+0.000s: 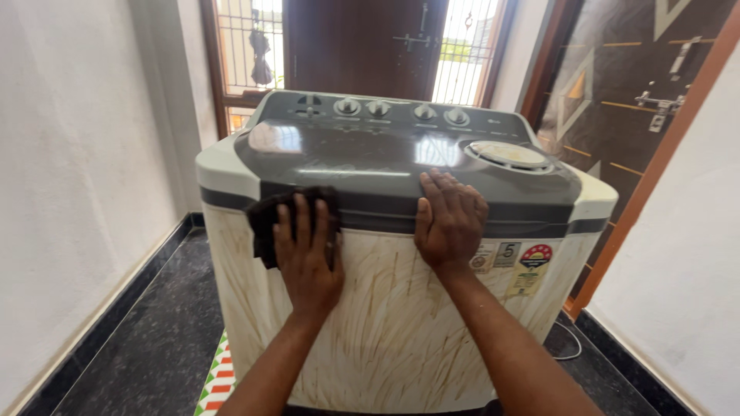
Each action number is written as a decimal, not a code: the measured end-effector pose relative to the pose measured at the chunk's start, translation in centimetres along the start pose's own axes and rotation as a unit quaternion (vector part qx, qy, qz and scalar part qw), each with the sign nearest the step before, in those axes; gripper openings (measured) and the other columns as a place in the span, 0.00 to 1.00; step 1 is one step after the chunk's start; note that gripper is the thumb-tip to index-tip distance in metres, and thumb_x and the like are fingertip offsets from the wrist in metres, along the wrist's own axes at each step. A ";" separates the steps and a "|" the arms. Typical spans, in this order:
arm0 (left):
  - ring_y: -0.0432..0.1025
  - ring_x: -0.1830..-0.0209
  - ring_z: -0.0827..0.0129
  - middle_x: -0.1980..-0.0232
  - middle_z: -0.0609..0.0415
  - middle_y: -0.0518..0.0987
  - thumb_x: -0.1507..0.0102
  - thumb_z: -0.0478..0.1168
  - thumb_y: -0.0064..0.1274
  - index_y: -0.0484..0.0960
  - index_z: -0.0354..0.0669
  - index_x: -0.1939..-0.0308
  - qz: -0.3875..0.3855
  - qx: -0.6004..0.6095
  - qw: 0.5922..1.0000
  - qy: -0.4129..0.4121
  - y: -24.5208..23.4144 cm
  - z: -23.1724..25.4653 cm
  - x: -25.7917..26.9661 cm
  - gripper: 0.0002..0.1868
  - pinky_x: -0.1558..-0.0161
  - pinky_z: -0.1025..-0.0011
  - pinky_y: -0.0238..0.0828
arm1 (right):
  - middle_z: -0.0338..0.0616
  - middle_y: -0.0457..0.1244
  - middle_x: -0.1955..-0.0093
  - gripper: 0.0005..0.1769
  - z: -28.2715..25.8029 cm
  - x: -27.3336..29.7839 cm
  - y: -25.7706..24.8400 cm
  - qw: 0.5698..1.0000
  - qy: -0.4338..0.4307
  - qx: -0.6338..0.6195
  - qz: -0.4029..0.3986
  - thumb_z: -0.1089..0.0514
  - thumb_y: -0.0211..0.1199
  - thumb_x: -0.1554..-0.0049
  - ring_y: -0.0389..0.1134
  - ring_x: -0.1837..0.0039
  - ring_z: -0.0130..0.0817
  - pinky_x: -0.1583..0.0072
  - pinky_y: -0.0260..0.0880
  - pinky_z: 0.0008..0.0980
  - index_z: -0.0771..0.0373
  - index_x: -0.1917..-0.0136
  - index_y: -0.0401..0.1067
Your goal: The person wipes the top and front surfaces of a washing machine by hand with a cloth, focusing on removing dark stains from the white casing.
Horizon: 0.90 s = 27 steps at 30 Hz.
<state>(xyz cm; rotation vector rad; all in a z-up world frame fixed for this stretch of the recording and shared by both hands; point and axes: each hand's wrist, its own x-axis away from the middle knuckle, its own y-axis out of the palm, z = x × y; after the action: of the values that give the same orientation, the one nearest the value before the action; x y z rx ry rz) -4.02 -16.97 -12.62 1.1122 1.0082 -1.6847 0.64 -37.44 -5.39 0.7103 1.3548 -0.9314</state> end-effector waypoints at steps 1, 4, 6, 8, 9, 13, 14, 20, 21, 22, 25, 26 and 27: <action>0.44 0.16 0.46 0.17 0.45 0.55 0.29 0.44 0.45 0.65 0.47 0.22 -0.004 0.002 0.999 0.039 0.1 1.0 0.1 0.30 0.21 0.48 0.39 | 0.46 0.67 0.32 0.21 0.0 -0.1 0.0 1.000 0.001 0.004 0.003 0.51 0.50 0.33 0.65 0.29 0.42 0.26 0.53 0.46 0.59 0.34 0.75; 0.47 0.17 0.50 0.18 0.49 0.58 0.31 0.43 0.45 0.67 0.50 0.24 -0.019 0.006 0.995 0.095 0.7 3.6 0.0 0.30 0.21 0.50 0.42 | 0.46 0.67 0.33 0.21 0.0 -0.1 -0.3 1.000 0.001 -0.007 -0.002 0.52 0.49 0.34 0.65 0.29 0.42 0.26 0.53 0.46 0.59 0.34 0.75; 0.48 0.17 0.52 0.19 0.50 0.59 0.33 0.42 0.45 0.68 0.52 0.24 -0.031 0.007 0.993 0.111 1.2 5.2 -0.2 0.31 0.22 0.51 0.43 | 0.46 0.68 0.33 0.22 0.0 0.0 -0.5 0.999 -0.003 -0.037 0.003 0.54 0.46 0.34 0.65 0.29 0.42 0.25 0.53 0.45 0.60 0.34 0.74; 0.50 0.17 0.56 0.19 0.54 0.60 0.31 0.44 0.47 0.69 0.55 0.25 -0.042 0.042 0.984 0.168 1.6 6.8 -0.4 0.28 0.21 0.52 0.44 | 0.47 0.68 0.33 0.23 0.4 0.2 -0.6 0.998 -0.010 -0.054 0.009 0.55 0.44 0.35 0.65 0.28 0.42 0.24 0.53 0.45 0.60 0.33 0.74; 0.50 0.17 0.56 0.19 0.54 0.60 0.31 0.44 0.47 0.69 0.55 0.25 -0.042 0.043 0.984 0.169 1.6 7.2 -0.7 0.28 0.21 0.52 0.44 | 0.47 0.68 0.33 0.24 0.5 0.3 -0.6 0.997 -0.013 -0.074 0.018 0.56 0.42 0.35 0.65 0.28 0.42 0.24 0.53 0.45 0.61 0.33 0.73; 0.53 0.19 0.55 0.21 0.53 0.63 0.33 0.44 0.48 0.70 0.54 0.26 -0.061 0.049 0.974 0.212 1.0 7.4 -2.8 0.29 0.22 0.53 0.45 | 0.47 0.68 0.36 0.27 0.7 0.6 -0.3 0.996 0.008 -0.081 0.021 0.55 0.42 0.36 0.66 0.29 0.42 0.24 0.54 0.46 0.64 0.30 0.71; 0.54 0.20 0.56 0.22 0.52 0.65 0.34 0.43 0.48 0.72 0.55 0.27 -0.063 0.042 0.973 0.219 0.8 7.1 -3.8 0.29 0.23 0.54 0.46 | 0.48 0.68 0.36 0.27 0.7 0.6 -0.2 0.996 0.008 -0.083 0.018 0.56 0.42 0.36 0.66 0.29 0.42 0.24 0.54 0.46 0.64 0.29 0.70; 0.68 0.30 0.57 0.34 0.51 0.77 0.32 0.51 0.45 0.82 0.53 0.39 -0.171 -0.047 0.980 0.085 1.5 4.9 -11.6 0.21 0.27 0.55 0.53 | 0.46 0.68 0.32 0.27 0.8 0.7 -0.1 0.996 -0.002 -0.090 0.014 0.56 0.43 0.36 0.66 0.29 0.40 0.24 0.54 0.45 0.62 0.29 0.69; 0.68 0.30 0.57 0.34 0.51 0.77 0.32 0.51 0.45 0.82 0.53 0.39 -0.171 -0.046 0.980 0.087 1.3 4.3 -12.7 0.21 0.27 0.55 0.53 | 0.46 0.68 0.32 0.27 0.9 0.7 -0.1 0.996 -0.004 -0.085 0.013 0.57 0.43 0.37 0.66 0.29 0.40 0.24 0.54 0.46 0.62 0.29 0.69; 0.70 0.33 0.57 0.34 0.52 0.78 0.30 0.54 0.42 0.82 0.53 0.39 -0.223 -0.074 0.971 0.039 1.0 3.7 -13.6 0.22 0.28 0.57 0.55 | 0.46 0.68 0.32 0.27 0.9 0.7 -0.1 0.996 -0.002 -0.084 0.014 0.57 0.43 0.37 0.66 0.29 0.40 0.24 0.54 0.46 0.62 0.29 0.69; 0.70 0.33 0.58 0.34 0.53 0.78 0.29 0.60 0.35 0.82 0.53 0.39 -0.254 -0.099 0.962 -0.002 0.2 2.5 -14.5 0.27 0.28 0.59 0.56 | 0.46 0.67 0.31 0.26 0.8 0.7 -0.2 0.997 -0.006 -0.081 0.015 0.56 0.44 0.36 0.66 0.28 0.41 0.24 0.54 0.46 0.62 0.28 0.69; 0.69 0.30 0.58 0.33 0.53 0.78 0.30 0.64 0.32 0.83 0.54 0.39 -0.234 -0.100 0.967 0.003 0.2 2.5 -14.6 0.31 0.27 0.60 0.54 | 0.47 0.66 0.30 0.26 0.7 0.7 -0.2 0.997 -0.007 -0.078 0.017 0.56 0.45 0.36 0.66 0.28 0.41 0.24 0.54 0.46 0.62 0.28 0.68; 0.69 0.30 0.58 0.33 0.53 0.78 0.30 0.64 0.32 0.83 0.54 0.39 -0.234 -0.098 0.967 0.004 0.3 2.7 -14.6 0.31 0.27 0.60 0.54 | 0.48 0.66 0.29 0.25 0.7 0.6 -0.2 0.997 -0.009 -0.076 0.019 0.55 0.46 0.36 0.66 0.28 0.42 0.24 0.54 0.46 0.62 0.28 0.68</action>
<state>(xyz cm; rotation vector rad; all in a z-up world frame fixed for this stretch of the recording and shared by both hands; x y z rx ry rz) -1.01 -16.35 1.94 0.7901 1.4953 -1.8905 0.76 -38.22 -5.88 0.6085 1.3756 -0.7944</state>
